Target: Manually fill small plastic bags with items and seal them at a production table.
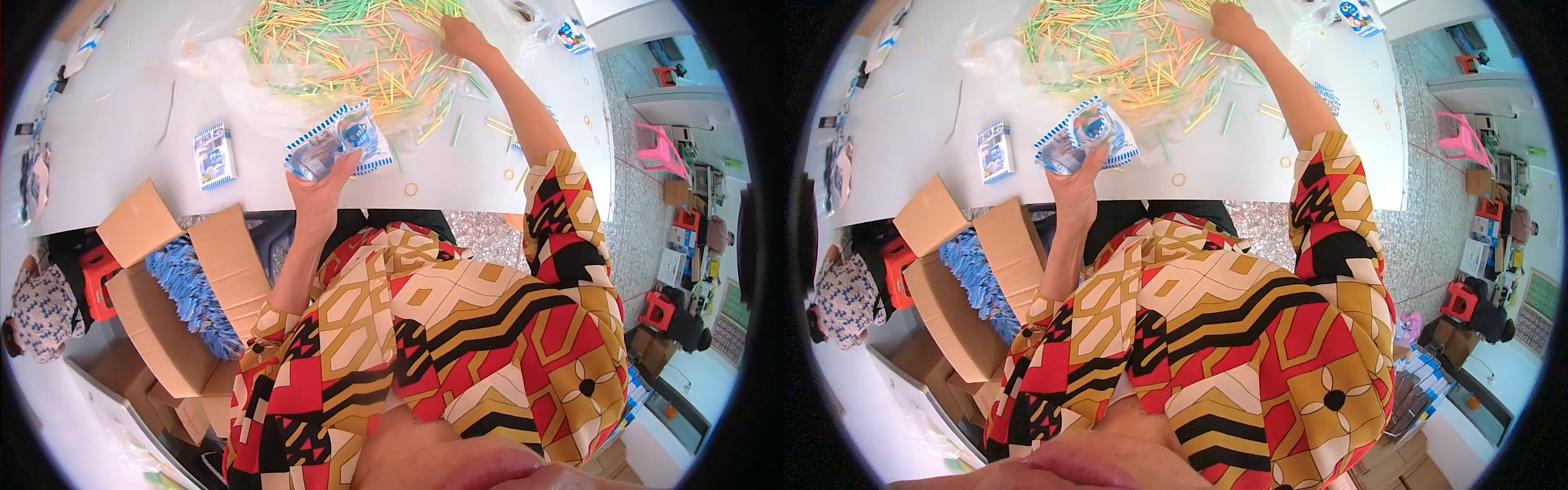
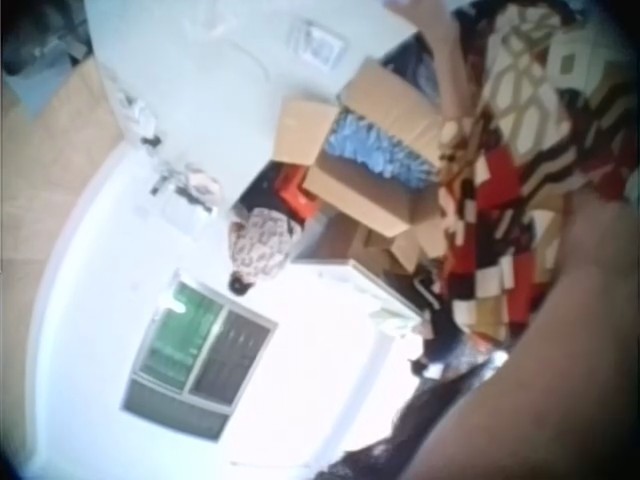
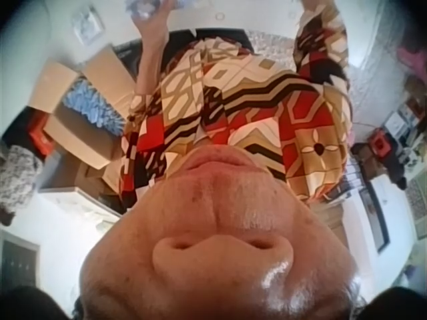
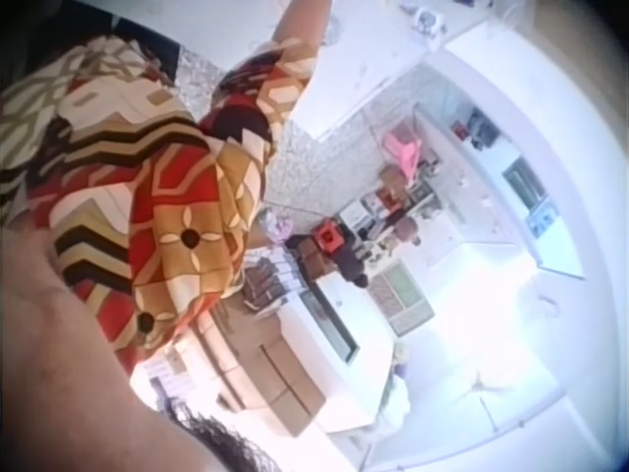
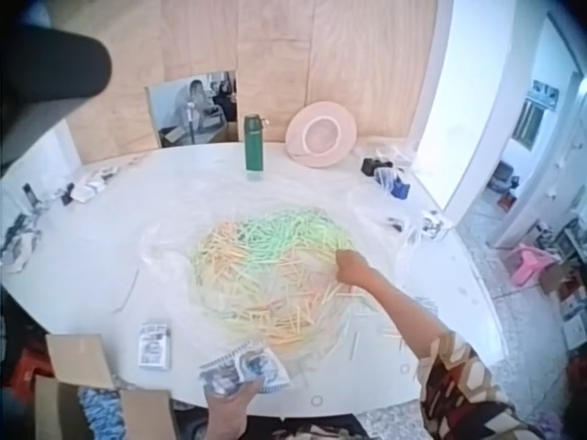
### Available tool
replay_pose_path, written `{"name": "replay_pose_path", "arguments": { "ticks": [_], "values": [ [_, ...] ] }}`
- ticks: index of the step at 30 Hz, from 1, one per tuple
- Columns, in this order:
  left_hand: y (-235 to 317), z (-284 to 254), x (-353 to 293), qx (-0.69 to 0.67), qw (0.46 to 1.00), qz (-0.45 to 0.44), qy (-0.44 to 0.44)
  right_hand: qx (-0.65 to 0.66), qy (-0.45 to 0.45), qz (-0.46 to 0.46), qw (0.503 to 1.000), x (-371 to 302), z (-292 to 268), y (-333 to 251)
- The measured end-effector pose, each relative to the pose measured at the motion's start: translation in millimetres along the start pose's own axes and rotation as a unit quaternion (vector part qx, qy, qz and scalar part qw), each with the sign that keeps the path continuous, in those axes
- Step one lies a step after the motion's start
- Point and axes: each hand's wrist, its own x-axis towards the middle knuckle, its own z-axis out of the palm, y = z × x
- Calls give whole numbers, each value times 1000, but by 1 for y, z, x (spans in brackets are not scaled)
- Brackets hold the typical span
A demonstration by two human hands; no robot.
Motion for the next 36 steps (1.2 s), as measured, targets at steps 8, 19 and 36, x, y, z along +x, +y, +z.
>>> {"name": "replay_pose_path", "arguments": {
  "ticks": [8,19,36],
  "values": [
    [-4,0,0,2,1000,-5,-8,352,-52,102,929,-37,-32,5],
    [-3,7,10,42,999,-1,-25,370,100,10,924,-65,-20,-13],
    [-11,1,15,62,996,-28,-58,571,-50,-194,796,-137,-201,-164]
  ]
}}
